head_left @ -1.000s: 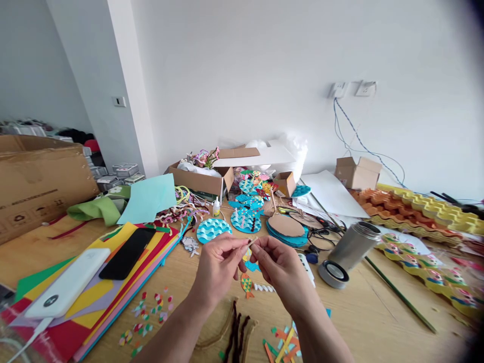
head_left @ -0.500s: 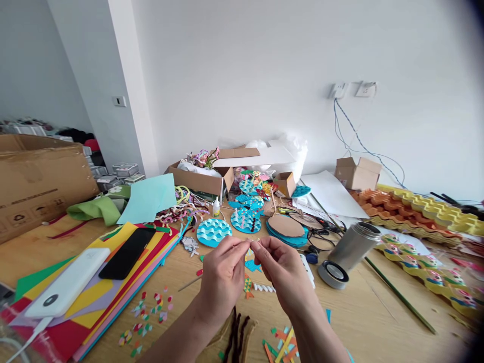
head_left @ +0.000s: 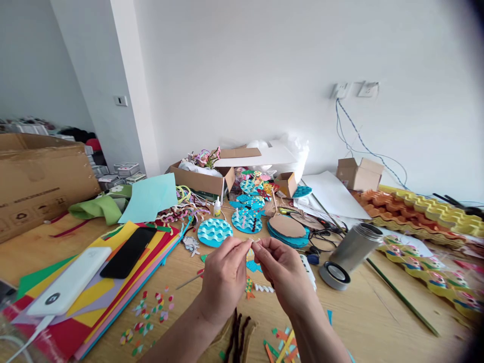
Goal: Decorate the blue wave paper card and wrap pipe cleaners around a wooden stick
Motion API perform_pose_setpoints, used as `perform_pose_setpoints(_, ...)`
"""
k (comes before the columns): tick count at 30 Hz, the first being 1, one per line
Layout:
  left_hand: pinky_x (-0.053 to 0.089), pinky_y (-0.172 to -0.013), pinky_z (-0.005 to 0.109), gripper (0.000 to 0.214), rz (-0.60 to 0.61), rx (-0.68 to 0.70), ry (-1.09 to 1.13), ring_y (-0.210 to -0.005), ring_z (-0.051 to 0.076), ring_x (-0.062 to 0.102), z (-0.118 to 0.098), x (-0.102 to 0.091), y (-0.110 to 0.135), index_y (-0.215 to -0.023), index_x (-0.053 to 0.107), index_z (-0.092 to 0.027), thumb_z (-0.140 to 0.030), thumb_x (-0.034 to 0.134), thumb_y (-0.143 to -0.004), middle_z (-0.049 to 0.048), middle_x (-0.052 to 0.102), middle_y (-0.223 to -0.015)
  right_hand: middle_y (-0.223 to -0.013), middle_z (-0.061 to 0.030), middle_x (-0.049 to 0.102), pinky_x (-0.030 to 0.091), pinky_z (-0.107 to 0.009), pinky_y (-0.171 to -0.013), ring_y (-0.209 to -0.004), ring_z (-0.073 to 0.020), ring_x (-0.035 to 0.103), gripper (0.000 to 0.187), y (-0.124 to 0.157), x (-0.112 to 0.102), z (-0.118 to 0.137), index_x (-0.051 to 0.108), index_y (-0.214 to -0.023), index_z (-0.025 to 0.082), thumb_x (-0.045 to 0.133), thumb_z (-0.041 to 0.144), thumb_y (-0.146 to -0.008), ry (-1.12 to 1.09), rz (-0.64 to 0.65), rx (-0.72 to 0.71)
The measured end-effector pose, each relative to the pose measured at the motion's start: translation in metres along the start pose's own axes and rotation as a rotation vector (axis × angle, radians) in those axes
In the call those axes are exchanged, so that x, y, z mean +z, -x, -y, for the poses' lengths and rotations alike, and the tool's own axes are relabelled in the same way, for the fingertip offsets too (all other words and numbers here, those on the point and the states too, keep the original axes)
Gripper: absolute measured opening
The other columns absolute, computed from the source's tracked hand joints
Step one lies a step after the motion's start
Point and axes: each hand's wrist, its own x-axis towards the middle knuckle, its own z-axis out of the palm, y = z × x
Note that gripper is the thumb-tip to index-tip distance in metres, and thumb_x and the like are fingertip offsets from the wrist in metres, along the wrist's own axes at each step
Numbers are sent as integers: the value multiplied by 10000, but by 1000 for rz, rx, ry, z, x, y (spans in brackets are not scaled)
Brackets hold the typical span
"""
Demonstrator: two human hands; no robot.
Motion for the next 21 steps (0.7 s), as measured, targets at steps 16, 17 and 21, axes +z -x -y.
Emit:
perform_pose_setpoints(16,452,-577,224,195,0,-292,268,-684,142,565,-4,-1,-5,-893,685,-154,-188,494,-872,56,580,-765,-580,38,462,108,-220,-379,-423,-55,225,354,0,2,1,555,-726,177,678,507,-698,-4,-17,-12)
perform_pose_setpoints(17,452,-575,224,187,7,-328,301,-686,143,566,-4,-1,-6,-882,685,-157,-200,504,-868,54,578,-768,-575,38,461,112,-219,-378,-423,-56,231,356,0,2,0,557,-726,177,677,511,-697,-1,-19,-14)
perform_pose_setpoints(21,430,-500,203,167,58,-490,483,-589,109,545,-5,-3,-10,-842,683,-150,-258,556,-832,39,573,-772,-567,35,479,143,-217,-374,-422,-65,271,358,0,1,0,568,-735,179,676,517,-692,19,-26,-13)
